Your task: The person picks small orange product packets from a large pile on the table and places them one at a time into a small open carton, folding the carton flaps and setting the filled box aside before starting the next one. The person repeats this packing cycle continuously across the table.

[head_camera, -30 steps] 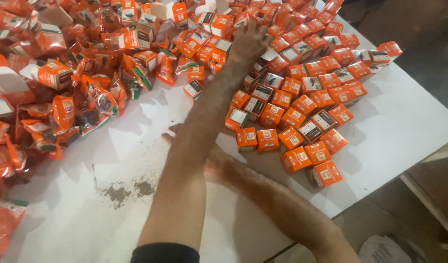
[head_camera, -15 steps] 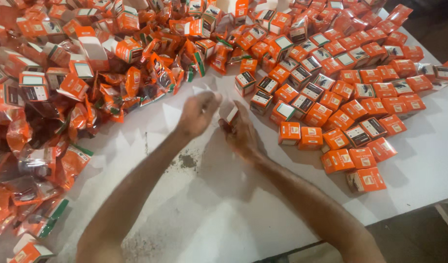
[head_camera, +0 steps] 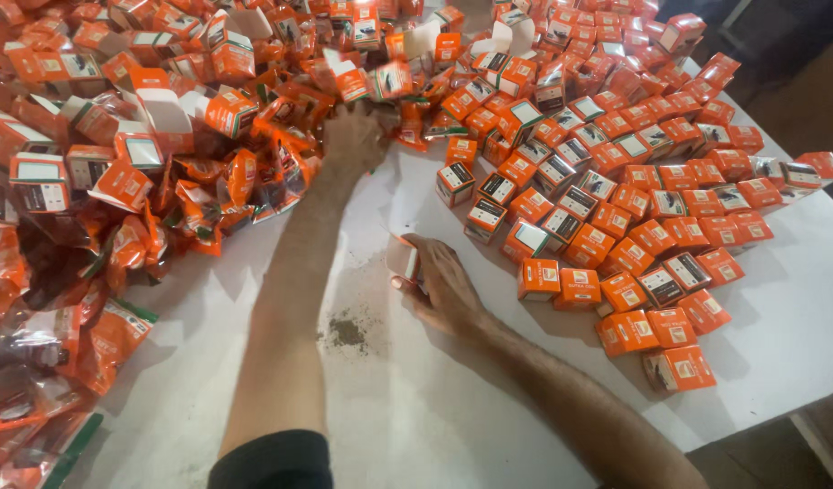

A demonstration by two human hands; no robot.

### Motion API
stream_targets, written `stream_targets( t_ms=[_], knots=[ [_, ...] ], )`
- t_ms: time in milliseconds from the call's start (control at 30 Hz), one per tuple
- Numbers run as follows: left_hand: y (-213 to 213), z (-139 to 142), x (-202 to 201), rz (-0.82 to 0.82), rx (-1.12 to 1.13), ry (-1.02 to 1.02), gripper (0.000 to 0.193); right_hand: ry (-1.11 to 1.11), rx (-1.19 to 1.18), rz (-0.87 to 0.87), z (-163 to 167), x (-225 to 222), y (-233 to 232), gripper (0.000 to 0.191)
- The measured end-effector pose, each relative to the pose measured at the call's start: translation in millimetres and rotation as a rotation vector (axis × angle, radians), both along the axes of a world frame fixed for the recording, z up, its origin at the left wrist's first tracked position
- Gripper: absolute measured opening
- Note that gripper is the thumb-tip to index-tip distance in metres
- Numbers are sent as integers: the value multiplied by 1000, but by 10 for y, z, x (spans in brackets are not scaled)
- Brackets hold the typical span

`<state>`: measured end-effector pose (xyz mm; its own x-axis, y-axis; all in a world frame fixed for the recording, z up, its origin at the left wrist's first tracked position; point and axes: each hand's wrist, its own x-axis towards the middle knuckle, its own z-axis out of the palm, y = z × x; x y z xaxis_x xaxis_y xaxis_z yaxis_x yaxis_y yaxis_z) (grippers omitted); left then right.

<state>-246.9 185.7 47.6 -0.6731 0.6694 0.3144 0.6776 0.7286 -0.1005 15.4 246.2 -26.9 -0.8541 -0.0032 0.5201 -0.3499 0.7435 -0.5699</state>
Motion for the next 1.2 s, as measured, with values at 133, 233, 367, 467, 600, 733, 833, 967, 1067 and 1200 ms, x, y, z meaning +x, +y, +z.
stream_targets(
  t_ms=[133,233,367,467,600,733,833,967,1067,1200],
  knots=[
    [-636,-207,125,-207,54,105,47,-29,-10,-10,21,-2,-42,65],
    [-1086,-241,365,-216,-21,-33,49,-8,15,-3,59,6,-68,64],
    [-1328,26,502,-253,-111,183,61,31,49,-19,141,-4,-117,63],
    [-1092,373,204,-239,163,94,54,0,51,-12,180,21,-165,64],
    [-237,784,-485,-215,380,-22,62,-16,52,-12,198,35,-173,62],
    [551,858,-822,-40,400,-188,121,-22,97,-11,210,-4,-154,64],
    [852,734,-963,151,263,-421,135,2,89,-3,211,-1,-144,64],
    [1041,488,-1079,174,225,-431,105,-30,77,20,206,13,-123,67],
    [1072,331,-1161,212,272,-350,74,-15,99,-7,201,-4,-115,68],
    [930,226,-1084,49,626,-207,59,-32,82,-8,204,-18,-116,68]
  ],
)
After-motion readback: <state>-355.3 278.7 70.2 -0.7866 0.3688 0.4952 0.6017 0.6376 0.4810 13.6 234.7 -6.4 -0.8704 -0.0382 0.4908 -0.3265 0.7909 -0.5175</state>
